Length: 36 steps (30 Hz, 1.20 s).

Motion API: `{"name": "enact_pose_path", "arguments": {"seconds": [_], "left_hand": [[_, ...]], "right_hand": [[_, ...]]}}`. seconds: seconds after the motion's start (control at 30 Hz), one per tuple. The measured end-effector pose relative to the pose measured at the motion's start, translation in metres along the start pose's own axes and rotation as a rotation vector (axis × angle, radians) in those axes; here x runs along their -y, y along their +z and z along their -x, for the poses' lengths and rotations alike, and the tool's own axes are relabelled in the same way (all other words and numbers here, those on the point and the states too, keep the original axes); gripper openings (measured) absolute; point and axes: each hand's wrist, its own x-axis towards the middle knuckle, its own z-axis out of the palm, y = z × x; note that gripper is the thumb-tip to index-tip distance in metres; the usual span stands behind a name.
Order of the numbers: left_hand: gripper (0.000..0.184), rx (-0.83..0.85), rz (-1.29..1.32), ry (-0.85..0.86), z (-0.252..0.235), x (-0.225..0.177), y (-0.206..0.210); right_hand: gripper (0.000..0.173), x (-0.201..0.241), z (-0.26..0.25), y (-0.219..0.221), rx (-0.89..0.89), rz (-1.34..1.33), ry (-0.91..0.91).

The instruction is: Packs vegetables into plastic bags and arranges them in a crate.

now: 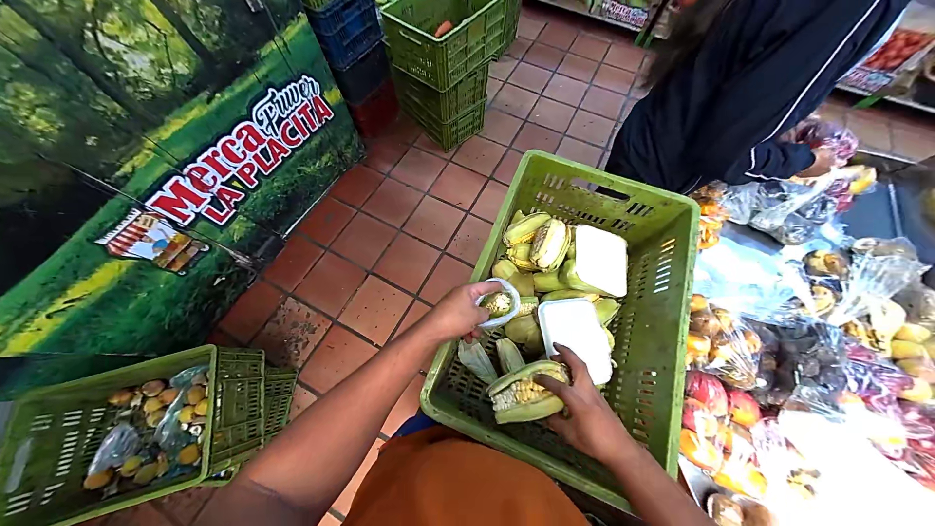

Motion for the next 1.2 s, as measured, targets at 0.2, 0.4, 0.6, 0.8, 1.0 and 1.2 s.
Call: {"name": "enact_pose_path", "arguments": {"seconds": [0.2, 0.4, 0.6, 0.8, 1.0, 1.2], "left_hand": [[0.071, 0.063, -0.303, -0.070, 0.012, -0.009, 0.016], [0.066, 0.153, -0.403, -0.104, 0.017, 0.006, 0.037], [0.052, 0.141, -0.315, -0.186, 0.015, 0.010, 0.042], [0.070, 0.121, -0.272, -0.182, 0.008, 0.014, 0.047], [0.075, 0.100, -0.205, -0.152, 0.021, 0.016, 0.052], [0.081, 0.079, -0.200, -0.142, 0.014, 0.021, 0.050]], "right_hand": [[0.067, 0.004, 0.005, -0.023, -0.290, 0.024, 0.011], [0.064, 0.009, -0.026, -0.031, -0.285, 0.045, 0.045], [0.053, 0.004, -0.043, -0.032, -0.214, 0.041, -0.034], [0.083, -0.012, -0.032, -0.028, -0.287, -0.194, -0.005], [0.083, -0.016, -0.032, -0.016, -0.288, -0.348, 0.055], [0.073, -0.013, -0.043, -0.026, -0.214, -0.312, -0.009]]}}
